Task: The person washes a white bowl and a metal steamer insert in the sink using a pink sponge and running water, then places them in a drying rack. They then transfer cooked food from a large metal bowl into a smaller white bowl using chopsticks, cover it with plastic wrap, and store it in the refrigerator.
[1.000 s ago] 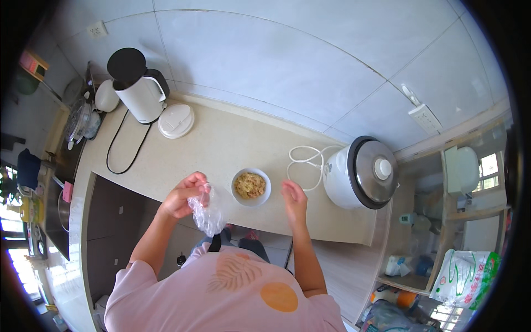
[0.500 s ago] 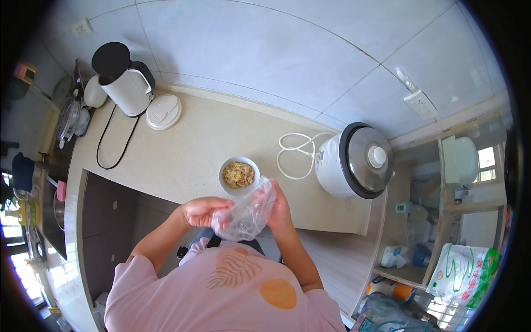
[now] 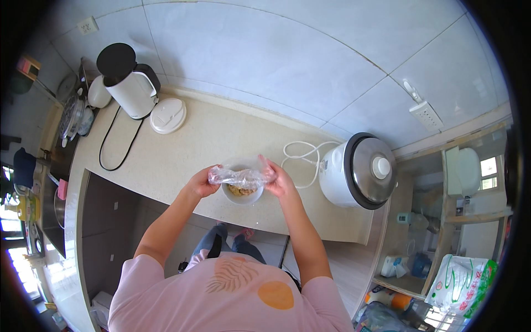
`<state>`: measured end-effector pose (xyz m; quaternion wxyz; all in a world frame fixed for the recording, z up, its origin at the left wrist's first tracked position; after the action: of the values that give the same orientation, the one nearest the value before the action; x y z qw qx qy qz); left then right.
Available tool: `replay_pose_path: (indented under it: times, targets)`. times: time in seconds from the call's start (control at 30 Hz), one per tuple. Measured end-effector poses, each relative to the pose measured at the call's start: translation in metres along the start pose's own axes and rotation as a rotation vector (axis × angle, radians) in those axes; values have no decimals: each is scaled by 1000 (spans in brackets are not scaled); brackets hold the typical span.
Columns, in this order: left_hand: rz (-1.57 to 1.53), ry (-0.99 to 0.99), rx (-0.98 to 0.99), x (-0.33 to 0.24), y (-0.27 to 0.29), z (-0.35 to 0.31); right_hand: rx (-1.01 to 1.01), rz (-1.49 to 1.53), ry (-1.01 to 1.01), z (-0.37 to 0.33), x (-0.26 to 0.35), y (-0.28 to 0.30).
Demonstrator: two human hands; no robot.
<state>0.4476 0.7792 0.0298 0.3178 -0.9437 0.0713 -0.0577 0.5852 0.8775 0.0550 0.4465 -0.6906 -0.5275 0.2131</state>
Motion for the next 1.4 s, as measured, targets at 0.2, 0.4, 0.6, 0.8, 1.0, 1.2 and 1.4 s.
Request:
replay_pose_path:
  times: [0.2, 0.4, 0.6, 0.8, 1.0, 1.2, 1.4]
  targets:
    - [121, 165, 29, -9, 59, 41, -171, 24, -158, 25, -1, 93]
    - [365, 148, 94, 30, 48, 0, -118, -78, -384, -12, -44, 98]
    - [371, 174, 175, 55, 64, 6, -49, -310, -230, -11, -56, 99]
    - [828, -203, -32, 42, 51, -8, -358, -772, 355, -5, -24, 130]
    - [877, -479, -58, 15, 36, -34, -309, -831, 205, -46, -28, 65]
    - [716, -237, 332, 47, 5, -39, -48, -608, 200, -49, -52, 35]
    - [870, -53, 510, 71, -32, -65, -191, -504, 398, -117, -45, 16]
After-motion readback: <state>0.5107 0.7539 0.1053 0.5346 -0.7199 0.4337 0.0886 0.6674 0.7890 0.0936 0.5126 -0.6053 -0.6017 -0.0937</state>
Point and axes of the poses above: each hand's wrist, its own z-axis towards the middle knuckle, its own y-axis out of the back of the hand, x = y × z, the point moved 9 cm from there along z, towards the middle knuckle, and after that the axes turned 5 degrees about -z, right-handed, at the moved point
